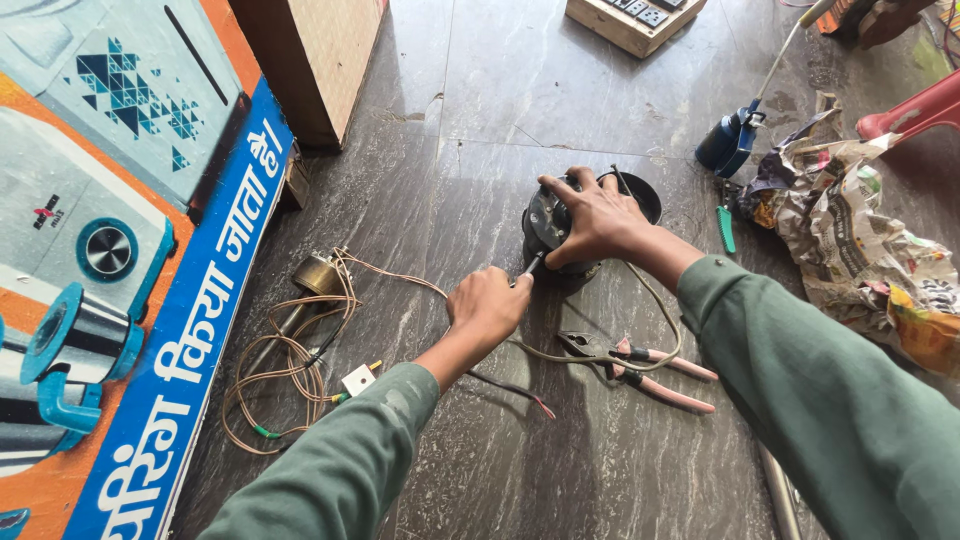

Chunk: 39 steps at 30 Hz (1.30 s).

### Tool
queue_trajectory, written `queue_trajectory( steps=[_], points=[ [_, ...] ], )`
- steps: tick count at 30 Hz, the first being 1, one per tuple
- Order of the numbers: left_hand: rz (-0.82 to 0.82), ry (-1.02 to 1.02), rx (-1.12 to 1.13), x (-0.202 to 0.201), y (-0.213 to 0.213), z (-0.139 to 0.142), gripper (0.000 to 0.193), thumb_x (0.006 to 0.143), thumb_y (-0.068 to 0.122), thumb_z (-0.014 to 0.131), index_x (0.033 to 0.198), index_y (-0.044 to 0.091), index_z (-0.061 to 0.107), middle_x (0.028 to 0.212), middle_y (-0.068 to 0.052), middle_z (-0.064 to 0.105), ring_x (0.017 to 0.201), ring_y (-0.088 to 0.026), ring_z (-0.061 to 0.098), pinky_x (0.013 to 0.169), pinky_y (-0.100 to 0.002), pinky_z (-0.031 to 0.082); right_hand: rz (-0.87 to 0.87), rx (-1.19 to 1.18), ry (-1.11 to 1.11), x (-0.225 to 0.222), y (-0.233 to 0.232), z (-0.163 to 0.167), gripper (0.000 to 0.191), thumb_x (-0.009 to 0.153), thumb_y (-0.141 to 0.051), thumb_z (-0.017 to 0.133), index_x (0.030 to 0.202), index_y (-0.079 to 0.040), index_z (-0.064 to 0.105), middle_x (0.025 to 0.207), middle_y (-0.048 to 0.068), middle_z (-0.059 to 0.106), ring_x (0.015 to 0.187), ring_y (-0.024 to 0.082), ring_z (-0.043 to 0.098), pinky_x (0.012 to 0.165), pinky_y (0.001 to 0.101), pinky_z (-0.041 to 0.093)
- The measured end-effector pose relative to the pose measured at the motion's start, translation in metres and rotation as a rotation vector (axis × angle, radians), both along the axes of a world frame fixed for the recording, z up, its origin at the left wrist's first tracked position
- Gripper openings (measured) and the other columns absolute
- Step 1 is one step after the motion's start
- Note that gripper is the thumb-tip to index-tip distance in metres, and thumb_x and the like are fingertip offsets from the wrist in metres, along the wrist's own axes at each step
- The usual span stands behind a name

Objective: The person assembles a small electric motor by hand. They insert the rotor into the stator, align the housing, and secure the components using pliers to tighten wires and parts.

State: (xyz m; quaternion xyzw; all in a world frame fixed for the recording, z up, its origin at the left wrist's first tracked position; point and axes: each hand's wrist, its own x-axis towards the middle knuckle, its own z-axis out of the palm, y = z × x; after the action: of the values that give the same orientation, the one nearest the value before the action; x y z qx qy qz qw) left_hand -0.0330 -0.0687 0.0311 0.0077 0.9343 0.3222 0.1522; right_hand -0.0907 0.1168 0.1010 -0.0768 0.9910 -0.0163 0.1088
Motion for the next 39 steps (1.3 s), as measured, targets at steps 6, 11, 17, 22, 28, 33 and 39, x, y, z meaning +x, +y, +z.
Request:
queue_trajectory(
  steps=[6, 11, 17, 22, 28, 33, 39],
  points=[
    [0.086, -0.111, 0.177, -0.003, 0.011, -0.011, 0.056, 0.093, 0.056, 0.054, 0.096, 0.007, 0.079, 0.105, -0.024, 0.074, 0.109, -0.042, 0.069, 0.093, -0.052, 0.051, 0.039, 0.019, 0.008, 0.003, -0.002, -0.002, 0.131, 0.048, -0.054, 0.09, 0.159, -0.031, 0.024, 0.16, 0.02, 0.028, 0.137, 0.051, 0.039, 0.102, 0.059, 0.049],
    [0.002, -0.1, 0.149, -0.011, 0.004, -0.025, 0.056, 0.093, 0.056, 0.056, 0.095, 0.006, 0.08, 0.101, -0.024, 0.075, 0.106, -0.042, 0.07, 0.091, -0.05, 0.053, 0.007, -0.022, -0.004, 0.006, -0.001, -0.011, 0.131, 0.05, -0.051, 0.09, 0.16, -0.031, 0.02, 0.163, 0.018, 0.023, 0.144, 0.053, 0.03, 0.103, 0.0686, 0.045],
    [-0.054, -0.056, 0.175, -0.014, 0.002, -0.03, 0.049, 0.089, 0.056, 0.061, 0.097, 0.011, 0.08, 0.094, -0.023, 0.075, 0.099, -0.039, 0.072, 0.089, -0.049, 0.054, -0.026, -0.009, -0.089, 0.002, -0.004, -0.021, 0.145, 0.048, -0.051, 0.1, 0.159, -0.033, 0.008, 0.164, 0.023, 0.004, 0.149, 0.057, 0.0, 0.099, 0.0843, 0.029],
    [-0.184, -0.212, 0.125, -0.026, 0.001, -0.025, 0.051, 0.088, 0.051, 0.058, 0.089, 0.005, 0.08, 0.094, -0.018, 0.084, 0.097, -0.031, 0.081, 0.091, -0.045, 0.058, -0.043, -0.029, -0.004, 0.006, -0.005, -0.026, 0.137, 0.049, -0.048, 0.095, 0.16, -0.032, 0.015, 0.16, 0.026, 0.018, 0.145, 0.056, 0.019, 0.1, 0.079, 0.038],
    [0.056, -0.114, 0.153, -0.037, 0.057, -0.032, 0.047, 0.085, 0.031, 0.061, 0.12, 0.001, 0.071, 0.125, -0.03, 0.065, 0.123, -0.046, 0.058, 0.105, -0.052, 0.045, 0.008, -0.012, 0.105, 0.005, -0.009, -0.029, 0.124, 0.053, -0.044, 0.092, 0.159, -0.035, 0.028, 0.159, 0.023, 0.021, 0.142, 0.053, 0.026, 0.098, 0.0743, 0.038],
    [0.094, -0.072, 0.212, -0.031, 0.058, -0.053, 0.056, 0.087, 0.039, 0.055, 0.114, -0.006, 0.073, 0.122, -0.036, 0.066, 0.124, -0.047, 0.062, 0.107, -0.051, 0.047, 0.052, 0.038, 0.14, 0.008, -0.01, -0.023, 0.124, 0.052, -0.047, 0.091, 0.158, -0.033, 0.029, 0.158, 0.024, 0.023, 0.141, 0.052, 0.028, 0.094, 0.0718, 0.041],
    [0.367, -0.277, 0.547, -0.023, 0.058, -0.047, 0.07, 0.086, 0.049, 0.046, 0.117, -0.009, 0.069, 0.122, -0.035, 0.068, 0.121, -0.047, 0.063, 0.103, -0.051, 0.046, 0.034, 0.106, 0.045, 0.01, -0.023, -0.009, 0.128, 0.054, -0.055, 0.089, 0.16, -0.031, 0.022, 0.157, 0.025, 0.024, 0.143, 0.052, 0.027, 0.1, 0.0773, 0.036]
  ],
)
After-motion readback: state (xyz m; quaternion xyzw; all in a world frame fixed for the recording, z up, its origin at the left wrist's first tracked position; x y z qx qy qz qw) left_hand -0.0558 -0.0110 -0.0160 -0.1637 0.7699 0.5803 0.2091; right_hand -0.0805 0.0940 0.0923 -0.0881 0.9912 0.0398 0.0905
